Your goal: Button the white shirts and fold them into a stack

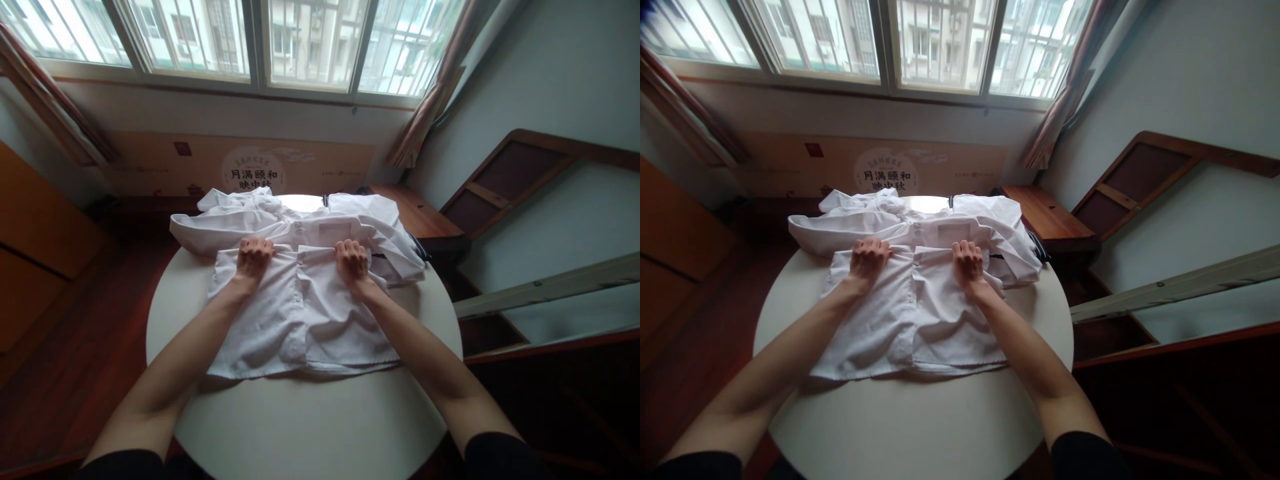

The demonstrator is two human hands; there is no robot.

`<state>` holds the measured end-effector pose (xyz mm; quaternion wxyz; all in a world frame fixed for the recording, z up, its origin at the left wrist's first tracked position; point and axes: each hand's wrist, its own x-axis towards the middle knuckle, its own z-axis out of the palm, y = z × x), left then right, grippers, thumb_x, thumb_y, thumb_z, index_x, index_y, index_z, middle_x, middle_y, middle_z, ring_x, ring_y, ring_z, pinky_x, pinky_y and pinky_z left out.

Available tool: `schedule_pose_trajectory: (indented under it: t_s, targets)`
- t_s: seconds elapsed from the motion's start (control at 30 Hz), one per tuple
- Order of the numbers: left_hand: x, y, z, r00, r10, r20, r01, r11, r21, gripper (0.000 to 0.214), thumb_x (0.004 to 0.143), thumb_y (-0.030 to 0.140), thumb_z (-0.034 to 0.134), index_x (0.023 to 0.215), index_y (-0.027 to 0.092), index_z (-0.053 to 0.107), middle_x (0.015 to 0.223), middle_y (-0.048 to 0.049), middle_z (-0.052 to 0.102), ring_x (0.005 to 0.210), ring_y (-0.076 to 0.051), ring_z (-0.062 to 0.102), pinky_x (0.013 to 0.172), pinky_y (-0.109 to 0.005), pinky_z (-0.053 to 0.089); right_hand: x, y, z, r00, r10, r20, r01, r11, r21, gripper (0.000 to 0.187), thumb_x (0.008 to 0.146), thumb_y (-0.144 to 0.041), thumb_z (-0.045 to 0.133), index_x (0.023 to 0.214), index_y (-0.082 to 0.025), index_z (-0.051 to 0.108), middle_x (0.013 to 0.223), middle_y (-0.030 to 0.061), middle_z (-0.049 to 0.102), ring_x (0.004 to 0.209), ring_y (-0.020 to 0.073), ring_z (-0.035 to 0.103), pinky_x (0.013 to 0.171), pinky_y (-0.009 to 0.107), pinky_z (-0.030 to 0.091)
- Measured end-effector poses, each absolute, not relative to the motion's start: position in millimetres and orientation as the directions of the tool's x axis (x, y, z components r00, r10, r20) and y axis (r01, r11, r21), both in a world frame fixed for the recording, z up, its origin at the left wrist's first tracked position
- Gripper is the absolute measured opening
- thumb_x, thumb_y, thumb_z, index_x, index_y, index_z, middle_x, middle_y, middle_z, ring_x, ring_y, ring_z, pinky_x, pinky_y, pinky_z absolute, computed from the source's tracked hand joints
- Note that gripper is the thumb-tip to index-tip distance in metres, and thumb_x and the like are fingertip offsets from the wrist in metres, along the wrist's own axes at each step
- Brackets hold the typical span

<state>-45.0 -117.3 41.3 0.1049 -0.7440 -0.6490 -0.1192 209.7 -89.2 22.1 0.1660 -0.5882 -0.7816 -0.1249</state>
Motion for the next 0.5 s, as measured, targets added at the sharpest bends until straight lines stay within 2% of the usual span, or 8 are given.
schedule_pose_trajectory:
  t_s: [0.07,0.17,0.23,0.33,0.4,0.5]
  targets:
    - [-41.5,-124.5,39.1,0.123,0.944,0.307,0.991,-0.133,0.014,0.021,0.09,0.021,0.042,0.1,0.014,0.059,0.102,-0.0177,0.059,0.105,-0.033,0.05,0.089,-0.044,0.033,208.7,-94.6,21.6,-0.282,0.892,0.355,0.954,0.3,0.004,0.025,0.092,-0.013,0.035,0.095,-0.015,0.06,0.096,0.0136,0.057,0.093,0.0275,0.048,0.083,0.039,0.036]
    - [-34.2,-147.9,38.8,0.153,0.935,0.32,0.979,-0.187,0.079,0.02,0.089,0.021,0.044,0.101,0.016,0.059,0.106,-0.0156,0.058,0.106,-0.03,0.05,0.089,-0.041,0.036,206.9,-118.0,22.6,-0.324,0.859,0.397,0.931,0.363,-0.027,0.026,0.092,-0.013,0.035,0.103,-0.015,0.059,0.104,0.0135,0.056,0.098,0.0279,0.047,0.087,0.04,0.036]
    - [-28.9,-166.1,38.8,0.198,0.933,0.3,0.948,-0.26,0.183,0.018,0.089,0.025,0.045,0.098,0.017,0.059,0.102,-0.0122,0.06,0.099,-0.026,0.054,0.085,-0.036,0.038,202.8,-140.2,23.2,-0.437,0.808,0.396,0.868,0.494,-0.051,0.024,0.093,-0.016,0.038,0.106,-0.016,0.059,0.103,0.0122,0.057,0.098,0.0262,0.049,0.088,0.039,0.036]
    - [-21.7,-186.4,35.6,0.338,0.93,0.144,0.844,-0.367,0.392,0.021,0.088,0.037,0.048,0.09,0.019,0.059,0.087,-0.0052,0.064,0.08,-0.02,0.058,0.07,-0.029,0.041,192.7,-171.1,20.9,-0.671,0.694,0.261,0.682,0.716,-0.152,0.021,0.093,-0.028,0.046,0.104,-0.018,0.06,0.095,0.0086,0.058,0.089,0.0214,0.052,0.082,0.033,0.041]
    - [-18.4,-193.2,31.7,0.437,0.898,0.047,0.78,-0.405,0.477,0.024,0.084,0.043,0.054,0.085,0.02,0.059,0.08,-0.0021,0.064,0.072,-0.017,0.057,0.063,-0.027,0.039,187.2,-185.4,17.6,-0.721,0.665,0.195,0.624,0.745,-0.234,0.022,0.092,-0.033,0.05,0.103,-0.018,0.061,0.094,0.0079,0.059,0.086,0.02,0.054,0.078,0.031,0.043]
    - [-17.2,-196.2,25.7,0.475,0.88,0.011,0.768,-0.421,0.482,0.022,0.079,0.041,0.06,0.083,0.019,0.059,0.078,-0.001,0.063,0.071,-0.017,0.057,0.063,-0.026,0.037,187.6,-197.0,12.9,-0.671,0.722,0.169,0.665,0.687,-0.293,0.024,0.089,-0.034,0.055,0.104,-0.016,0.059,0.094,0.0087,0.059,0.089,0.0209,0.054,0.079,0.032,0.044]
